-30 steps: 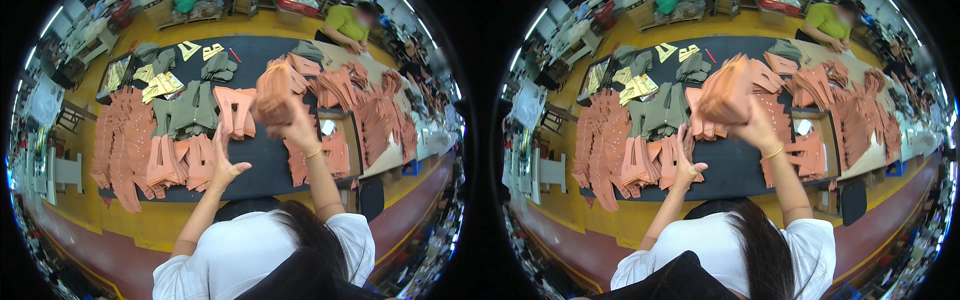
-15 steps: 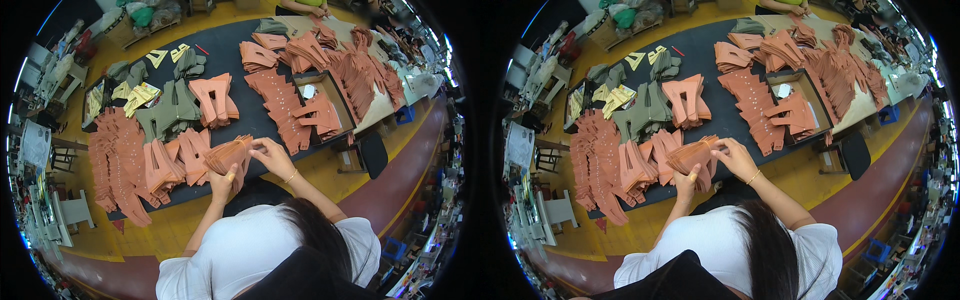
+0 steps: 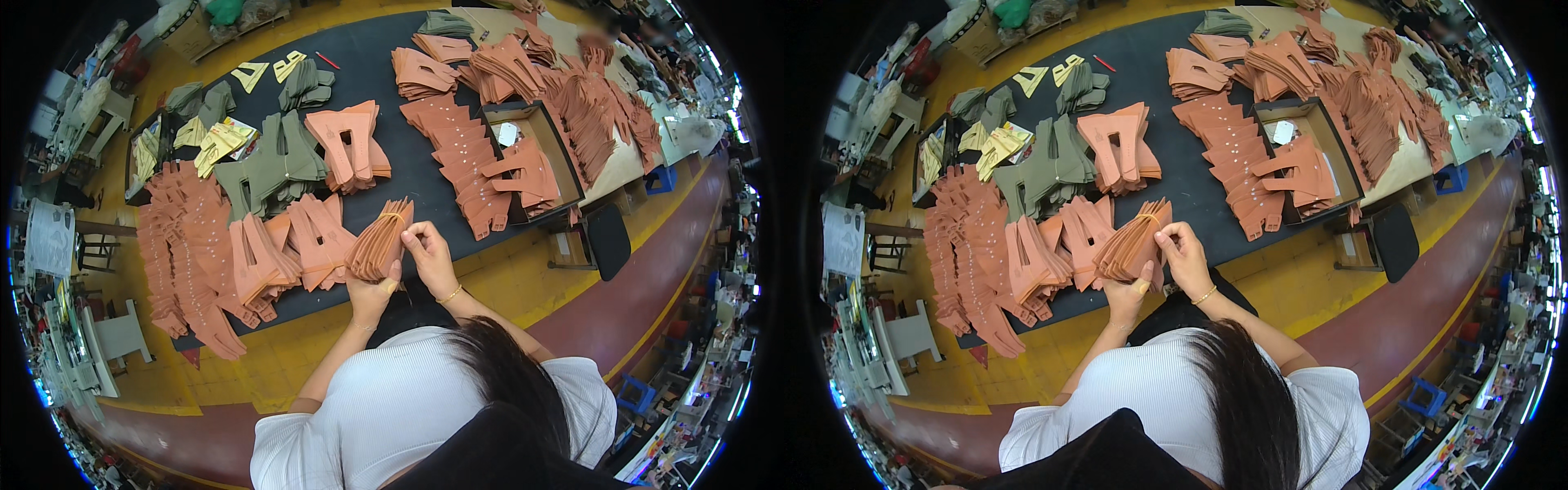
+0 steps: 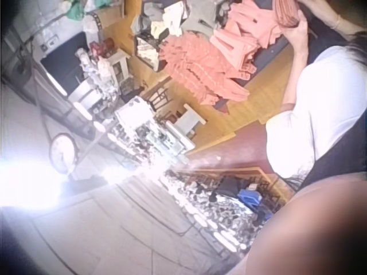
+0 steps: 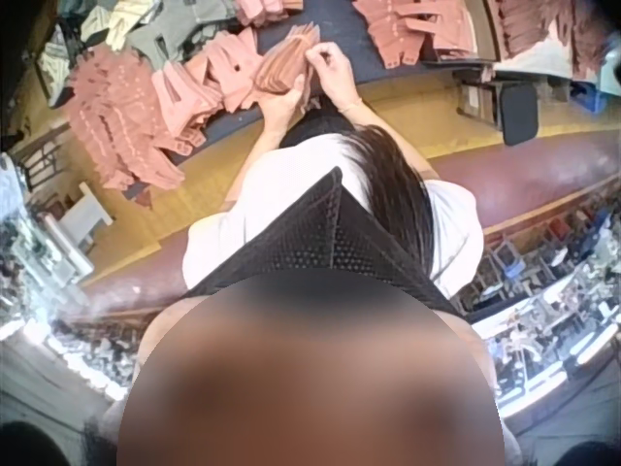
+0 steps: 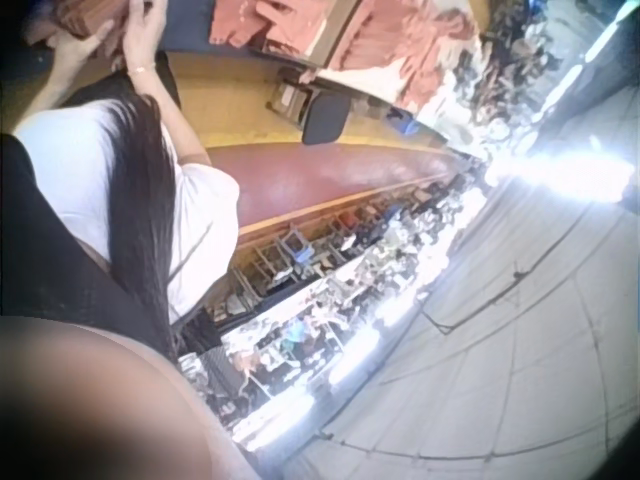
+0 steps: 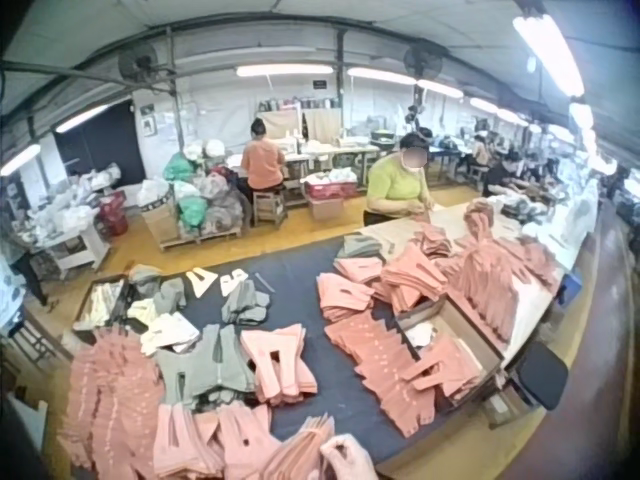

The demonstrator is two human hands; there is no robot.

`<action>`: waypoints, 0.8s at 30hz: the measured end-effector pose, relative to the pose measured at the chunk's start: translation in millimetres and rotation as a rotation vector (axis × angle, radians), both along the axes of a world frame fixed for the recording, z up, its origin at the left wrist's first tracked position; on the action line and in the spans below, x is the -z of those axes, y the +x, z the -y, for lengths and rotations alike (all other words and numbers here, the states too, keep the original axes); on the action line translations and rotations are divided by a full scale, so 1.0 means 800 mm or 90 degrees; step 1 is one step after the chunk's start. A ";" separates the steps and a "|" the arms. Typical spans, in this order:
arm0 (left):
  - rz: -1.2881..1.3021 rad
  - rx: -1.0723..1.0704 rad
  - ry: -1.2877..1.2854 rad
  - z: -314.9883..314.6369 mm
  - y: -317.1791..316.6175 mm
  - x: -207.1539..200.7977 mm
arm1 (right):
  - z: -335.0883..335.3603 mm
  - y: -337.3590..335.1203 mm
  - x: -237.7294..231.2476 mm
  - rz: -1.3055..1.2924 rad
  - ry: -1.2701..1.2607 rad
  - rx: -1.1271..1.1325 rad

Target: The person sorts and stacks pre-cut leather pieces on a worktable. They pick up individual pieces, align them, and place them into neat piles. The person also moves a stack of aligned pieces into a cardboard box.

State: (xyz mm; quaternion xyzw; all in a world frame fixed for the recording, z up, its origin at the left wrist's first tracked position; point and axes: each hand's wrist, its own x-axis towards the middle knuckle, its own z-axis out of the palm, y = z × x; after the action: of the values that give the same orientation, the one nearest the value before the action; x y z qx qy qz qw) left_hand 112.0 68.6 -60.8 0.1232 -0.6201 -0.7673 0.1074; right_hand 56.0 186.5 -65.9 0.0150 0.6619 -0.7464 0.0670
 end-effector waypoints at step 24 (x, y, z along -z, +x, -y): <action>-0.113 0.214 -0.638 -0.061 -0.089 0.023 | -0.153 -0.140 -0.021 -0.283 0.610 -0.482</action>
State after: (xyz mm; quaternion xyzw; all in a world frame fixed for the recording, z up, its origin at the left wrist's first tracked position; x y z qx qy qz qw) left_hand 40.6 117.5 -79.3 -0.1096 -0.9102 -0.3910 0.0809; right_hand -55.9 309.0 -49.4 -0.3462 0.8791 -0.2782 0.1729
